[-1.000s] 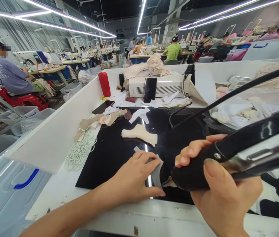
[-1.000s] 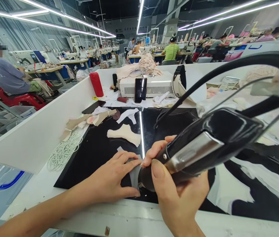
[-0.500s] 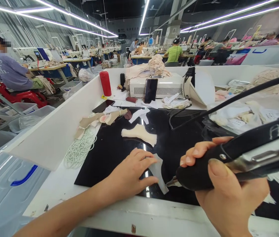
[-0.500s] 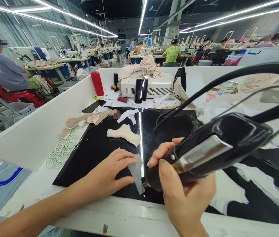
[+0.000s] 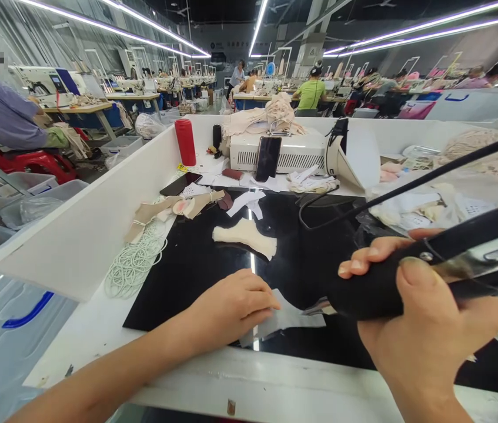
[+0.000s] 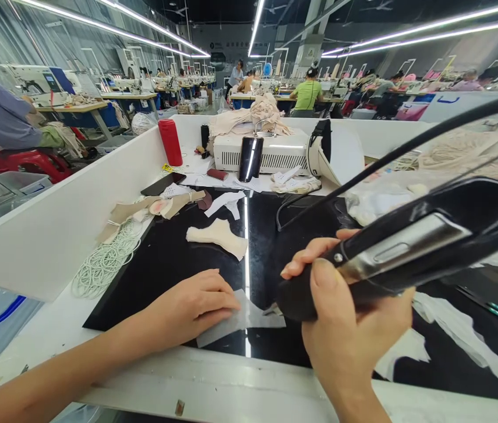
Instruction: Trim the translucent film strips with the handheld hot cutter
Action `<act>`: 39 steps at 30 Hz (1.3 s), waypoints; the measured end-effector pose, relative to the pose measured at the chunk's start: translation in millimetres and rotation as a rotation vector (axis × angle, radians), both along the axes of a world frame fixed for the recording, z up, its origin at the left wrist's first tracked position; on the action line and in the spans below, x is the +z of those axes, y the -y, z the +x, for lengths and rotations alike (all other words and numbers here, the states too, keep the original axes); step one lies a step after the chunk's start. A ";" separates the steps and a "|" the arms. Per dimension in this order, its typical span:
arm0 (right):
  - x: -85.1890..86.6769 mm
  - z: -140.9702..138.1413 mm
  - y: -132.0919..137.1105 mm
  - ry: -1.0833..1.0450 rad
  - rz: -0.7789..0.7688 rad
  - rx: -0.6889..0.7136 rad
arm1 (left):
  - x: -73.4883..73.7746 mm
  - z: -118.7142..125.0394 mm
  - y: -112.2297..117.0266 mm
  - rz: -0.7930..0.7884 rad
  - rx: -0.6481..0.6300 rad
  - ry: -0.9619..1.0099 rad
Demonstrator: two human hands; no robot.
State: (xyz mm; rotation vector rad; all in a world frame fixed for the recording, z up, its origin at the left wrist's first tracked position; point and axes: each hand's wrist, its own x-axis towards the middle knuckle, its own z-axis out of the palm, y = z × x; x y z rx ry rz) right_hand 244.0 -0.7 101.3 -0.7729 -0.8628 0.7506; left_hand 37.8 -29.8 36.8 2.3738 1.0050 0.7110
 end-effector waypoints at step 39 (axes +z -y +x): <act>-9.2 -9.4 13.5 0.030 0.032 0.146 | 22.6 -10.1 -3.8 -0.261 -0.178 -0.119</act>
